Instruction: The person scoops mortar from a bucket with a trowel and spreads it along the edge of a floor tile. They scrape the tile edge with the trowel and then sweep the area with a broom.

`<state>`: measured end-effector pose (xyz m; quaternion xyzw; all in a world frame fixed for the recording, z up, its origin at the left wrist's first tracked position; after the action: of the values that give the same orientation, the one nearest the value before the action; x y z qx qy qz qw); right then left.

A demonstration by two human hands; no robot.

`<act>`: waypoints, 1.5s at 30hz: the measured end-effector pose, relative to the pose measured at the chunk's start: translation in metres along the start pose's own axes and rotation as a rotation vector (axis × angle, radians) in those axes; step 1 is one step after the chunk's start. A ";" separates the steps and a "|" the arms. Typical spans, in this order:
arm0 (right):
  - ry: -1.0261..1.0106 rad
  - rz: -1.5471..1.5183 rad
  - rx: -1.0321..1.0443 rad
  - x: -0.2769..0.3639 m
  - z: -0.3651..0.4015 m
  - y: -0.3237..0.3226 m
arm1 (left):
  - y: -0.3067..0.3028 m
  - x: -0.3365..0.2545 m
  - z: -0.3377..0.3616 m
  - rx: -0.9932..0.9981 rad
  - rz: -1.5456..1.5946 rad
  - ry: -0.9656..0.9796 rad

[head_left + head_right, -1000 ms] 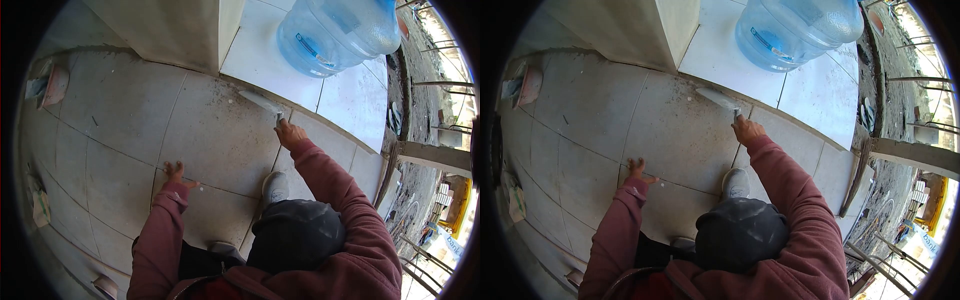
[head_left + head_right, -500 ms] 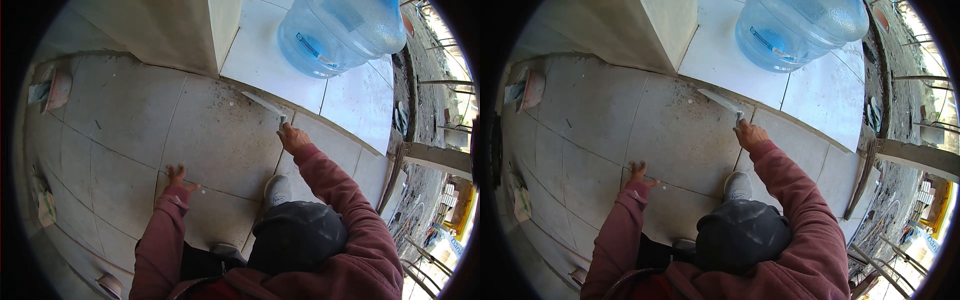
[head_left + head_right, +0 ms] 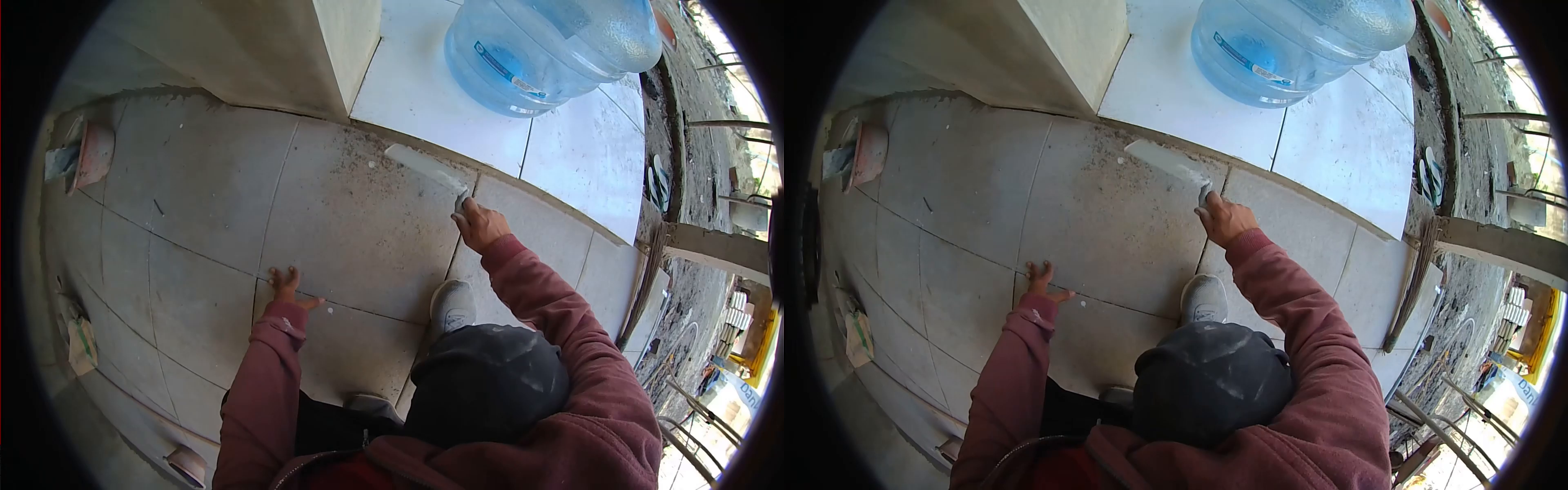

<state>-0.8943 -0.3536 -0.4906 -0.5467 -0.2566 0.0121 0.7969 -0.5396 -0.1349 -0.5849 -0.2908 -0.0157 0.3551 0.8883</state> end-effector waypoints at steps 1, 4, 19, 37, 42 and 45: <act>-0.003 0.002 -0.008 -0.003 -0.006 0.001 | -0.005 -0.002 -0.005 -0.028 0.041 0.026; 0.139 0.048 -0.002 -0.022 -0.008 0.000 | 0.001 -0.002 -0.001 -0.019 0.058 0.022; 0.069 0.026 0.096 -0.002 -0.018 0.008 | -0.008 -0.005 -0.010 -0.037 0.070 0.045; 0.042 -0.043 0.023 0.025 -0.040 0.014 | -0.001 -0.002 -0.002 -0.017 0.050 0.030; -0.030 0.007 0.017 0.038 -0.043 0.012 | -0.004 -0.002 -0.003 -0.017 0.053 0.010; 0.079 -0.050 0.121 0.028 -0.053 0.025 | -0.010 -0.004 -0.006 -0.027 0.069 0.034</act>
<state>-0.8413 -0.3809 -0.5153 -0.4912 -0.2373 -0.0140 0.8380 -0.5352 -0.1463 -0.5841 -0.3089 0.0047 0.3805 0.8716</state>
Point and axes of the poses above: each hand's wrist, its own z-axis away from the middle knuckle, its own y-axis out of the palm, x = y × z, the point moved 10 cm from there along -z, towards the middle knuckle, and after that the axes turned 1 degree about -y, right-handed, at the moved point
